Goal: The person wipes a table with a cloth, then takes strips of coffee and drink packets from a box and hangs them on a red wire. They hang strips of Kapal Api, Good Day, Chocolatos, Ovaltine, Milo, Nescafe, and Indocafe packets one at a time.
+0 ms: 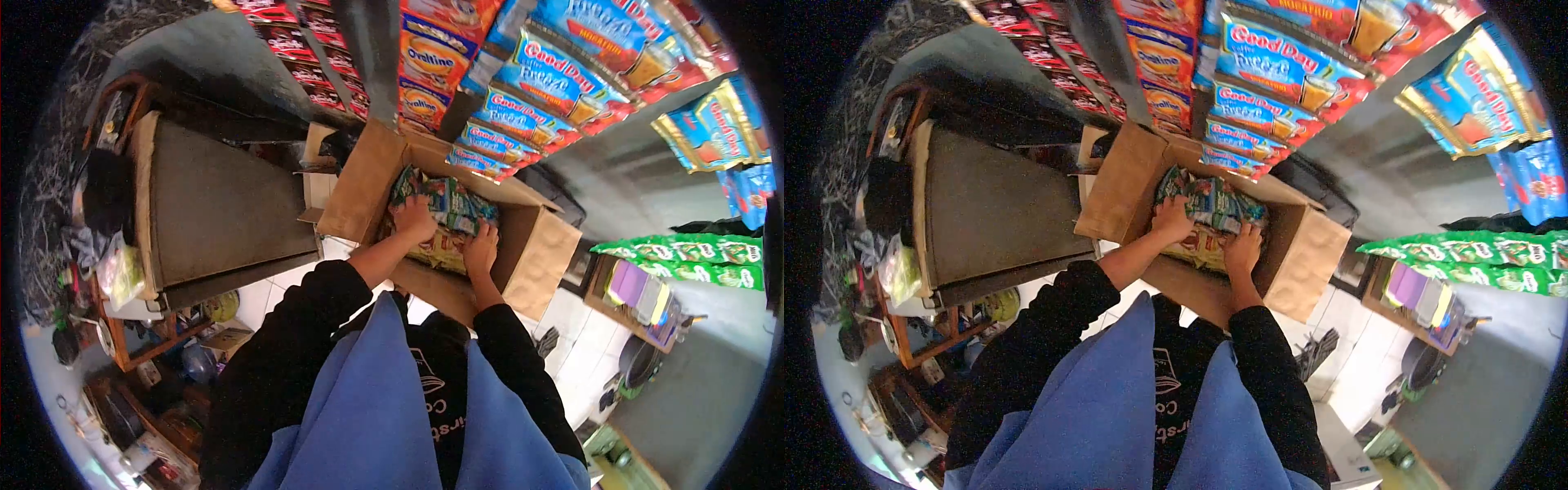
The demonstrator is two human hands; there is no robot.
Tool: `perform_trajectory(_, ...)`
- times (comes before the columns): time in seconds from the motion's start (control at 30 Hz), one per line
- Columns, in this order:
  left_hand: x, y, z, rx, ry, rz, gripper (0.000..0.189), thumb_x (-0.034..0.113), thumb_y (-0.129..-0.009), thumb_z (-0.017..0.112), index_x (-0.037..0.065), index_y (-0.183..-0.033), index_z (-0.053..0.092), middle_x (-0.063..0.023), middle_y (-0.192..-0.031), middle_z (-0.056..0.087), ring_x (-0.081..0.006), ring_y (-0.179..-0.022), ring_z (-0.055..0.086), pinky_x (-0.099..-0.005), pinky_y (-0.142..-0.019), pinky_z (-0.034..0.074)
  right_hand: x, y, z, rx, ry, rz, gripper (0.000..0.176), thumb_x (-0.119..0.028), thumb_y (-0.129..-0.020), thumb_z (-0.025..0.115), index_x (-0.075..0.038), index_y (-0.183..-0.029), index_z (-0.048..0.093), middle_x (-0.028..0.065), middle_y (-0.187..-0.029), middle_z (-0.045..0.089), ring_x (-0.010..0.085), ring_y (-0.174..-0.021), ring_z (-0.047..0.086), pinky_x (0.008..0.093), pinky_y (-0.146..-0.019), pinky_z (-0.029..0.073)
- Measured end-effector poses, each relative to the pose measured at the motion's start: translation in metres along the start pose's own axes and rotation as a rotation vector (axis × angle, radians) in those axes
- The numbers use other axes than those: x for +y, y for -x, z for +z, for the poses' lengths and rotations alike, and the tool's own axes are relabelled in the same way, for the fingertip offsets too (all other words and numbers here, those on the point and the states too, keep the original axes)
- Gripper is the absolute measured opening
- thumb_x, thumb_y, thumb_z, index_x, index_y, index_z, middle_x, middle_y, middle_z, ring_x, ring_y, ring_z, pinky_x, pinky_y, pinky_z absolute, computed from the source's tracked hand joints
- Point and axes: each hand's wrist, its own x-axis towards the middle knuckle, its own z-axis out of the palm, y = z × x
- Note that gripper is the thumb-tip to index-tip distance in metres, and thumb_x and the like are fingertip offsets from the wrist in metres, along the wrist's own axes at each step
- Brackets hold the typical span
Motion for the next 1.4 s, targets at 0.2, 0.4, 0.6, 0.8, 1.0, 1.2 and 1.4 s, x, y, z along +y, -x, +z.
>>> perform_trajectory(0.2,-0.018,-0.048,-0.015,-0.052,-0.279,-0.005,0.058,0.015,-0.079,0.051,0.010,-0.130,0.024,-0.0153,-0.128,0.027,-0.0337,-0.114,0.033,-0.0443,-0.091,0.034,0.022,0.029,0.030,-0.051,-0.090,0.167,0.041,-0.012,-0.074,0.055,-0.007,-0.113,0.041,0.0161,-0.102,0.042,0.0337,-0.096,0.043,0.0416,-0.076,0.041)
perform_trajectory(0.4,-0.044,-0.092,0.042,-0.198,-0.257,0.150,0.060,0.022,-0.081,0.052,0.010,-0.131,0.022,-0.0142,-0.134,0.020,-0.0321,-0.120,0.027,-0.0491,-0.091,0.033,0.033,0.000,0.033,-0.320,0.052,0.094,0.026,-0.017,-0.076,0.054,-0.006,-0.099,0.050,0.0155,-0.097,0.045,0.0312,-0.093,0.045,0.0416,-0.078,0.042)
perform_trajectory(0.6,-0.033,-0.089,0.070,0.158,-0.456,0.248,0.063,0.035,-0.082,0.050,0.018,-0.134,0.017,-0.0101,-0.138,0.016,-0.0320,-0.124,0.017,-0.0583,-0.094,0.020,0.008,-0.019,0.034,-0.168,0.131,0.462,0.032,-0.024,-0.072,0.063,-0.009,-0.099,0.054,0.0106,-0.103,0.048,0.0282,-0.097,0.046,0.0418,-0.081,0.041)
perform_trajectory(0.8,-0.024,-0.104,0.066,0.081,-0.469,0.207,0.027,0.029,-0.082,0.046,0.019,-0.106,0.056,-0.0097,-0.103,0.056,-0.0289,-0.111,0.037,-0.0627,-0.089,0.019,0.041,-0.019,0.046,-0.204,0.276,0.118,0.026,-0.017,-0.071,0.061,-0.009,-0.096,0.057,0.0077,-0.100,0.052,0.0254,-0.095,0.048,0.0408,-0.084,0.038)
perform_trajectory(1.0,-0.016,-0.099,0.044,0.585,-0.215,0.315,0.019,0.022,-0.083,0.045,0.012,-0.081,0.060,-0.0100,-0.069,0.058,-0.0288,-0.089,0.049,-0.0601,-0.088,0.023,0.049,-0.033,0.033,-0.113,0.293,-0.019,0.017,-0.007,-0.074,0.050,-0.008,-0.089,0.057,0.0084,-0.093,0.053,0.0273,-0.090,0.051,0.0416,-0.076,0.041)
perform_trajectory(1.2,-0.029,-0.058,0.018,0.555,-0.032,0.284,0.016,0.018,-0.083,0.047,0.006,-0.083,0.057,-0.0157,-0.077,0.057,-0.0339,-0.079,0.051,-0.0511,-0.069,0.038,0.051,-0.013,0.015,0.055,-0.065,0.137,0.031,0.002,-0.075,0.048,-0.004,-0.104,0.044,0.0186,-0.104,0.046,0.0342,-0.080,0.054,0.0430,-0.067,0.047)
perform_trajectory(1.4,-0.042,-0.018,0.001,0.779,0.624,0.443,0.024,0.019,-0.086,0.047,-0.003,-0.090,0.054,-0.0153,-0.079,0.056,-0.0272,-0.070,0.053,-0.0345,-0.063,0.042,0.039,0.001,-0.014,0.114,-0.212,0.343,0.040,0.001,-0.068,0.053,-0.007,-0.107,0.044,0.0177,-0.079,0.052,0.0386,-0.080,0.052,0.0435,-0.065,0.043)
